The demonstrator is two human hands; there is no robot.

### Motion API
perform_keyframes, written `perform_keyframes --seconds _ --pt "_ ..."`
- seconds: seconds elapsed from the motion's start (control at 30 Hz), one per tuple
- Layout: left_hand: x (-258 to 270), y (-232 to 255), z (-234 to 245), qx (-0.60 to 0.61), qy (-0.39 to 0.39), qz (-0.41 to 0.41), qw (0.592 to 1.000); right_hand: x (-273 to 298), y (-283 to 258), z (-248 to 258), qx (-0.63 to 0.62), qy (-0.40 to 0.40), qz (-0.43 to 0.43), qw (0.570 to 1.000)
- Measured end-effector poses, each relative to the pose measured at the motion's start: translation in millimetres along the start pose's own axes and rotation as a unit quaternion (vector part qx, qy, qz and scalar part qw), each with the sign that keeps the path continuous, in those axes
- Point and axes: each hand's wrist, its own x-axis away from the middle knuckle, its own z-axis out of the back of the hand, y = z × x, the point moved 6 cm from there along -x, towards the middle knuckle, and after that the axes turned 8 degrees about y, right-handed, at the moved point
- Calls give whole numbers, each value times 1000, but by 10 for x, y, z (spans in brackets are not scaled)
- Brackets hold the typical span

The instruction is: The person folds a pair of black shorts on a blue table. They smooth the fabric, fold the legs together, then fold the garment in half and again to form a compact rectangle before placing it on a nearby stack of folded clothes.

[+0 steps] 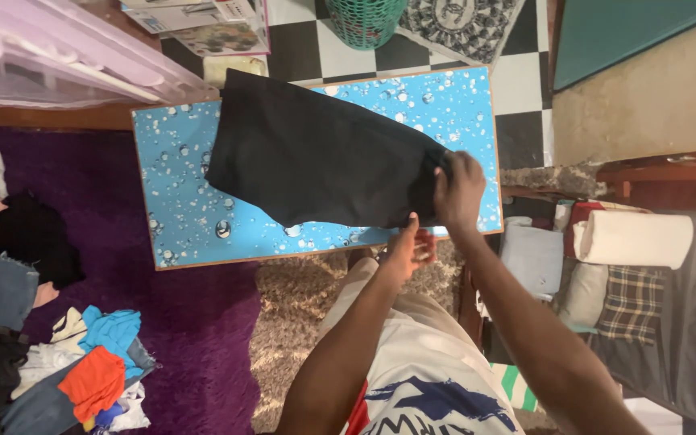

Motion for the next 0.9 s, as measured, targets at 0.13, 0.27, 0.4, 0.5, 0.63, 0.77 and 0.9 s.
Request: perform_keyframes --seconds 0.13,0.27,0.4,0.5,0.63,0.77,0.9 --pt "108 45 114 -104 0 -24 994 319 -304 -170 -38 -53 68 996" --pt "236 357 383 -135 55 -206 968 410 -293 -409 -31 -75 74 994" --pt "1025 1066 562 -263 242 -467 809 222 -245 -570 30 -77 35 996" --pt "1362 1636 244 -345 233 -652 634 105 -226 -648 97 -91 -1 991" --pt "994 2132 -149 -552 161 -668 471 68 -170 -814 168 -142 -40 975" --pt "522 2209 -246 -649 135 -633 400 98 -77 -955 189 -166 -58 966" --pt "402 2214 -197 -654 132 -628 400 142 -87 -990 225 -185 -49 955"
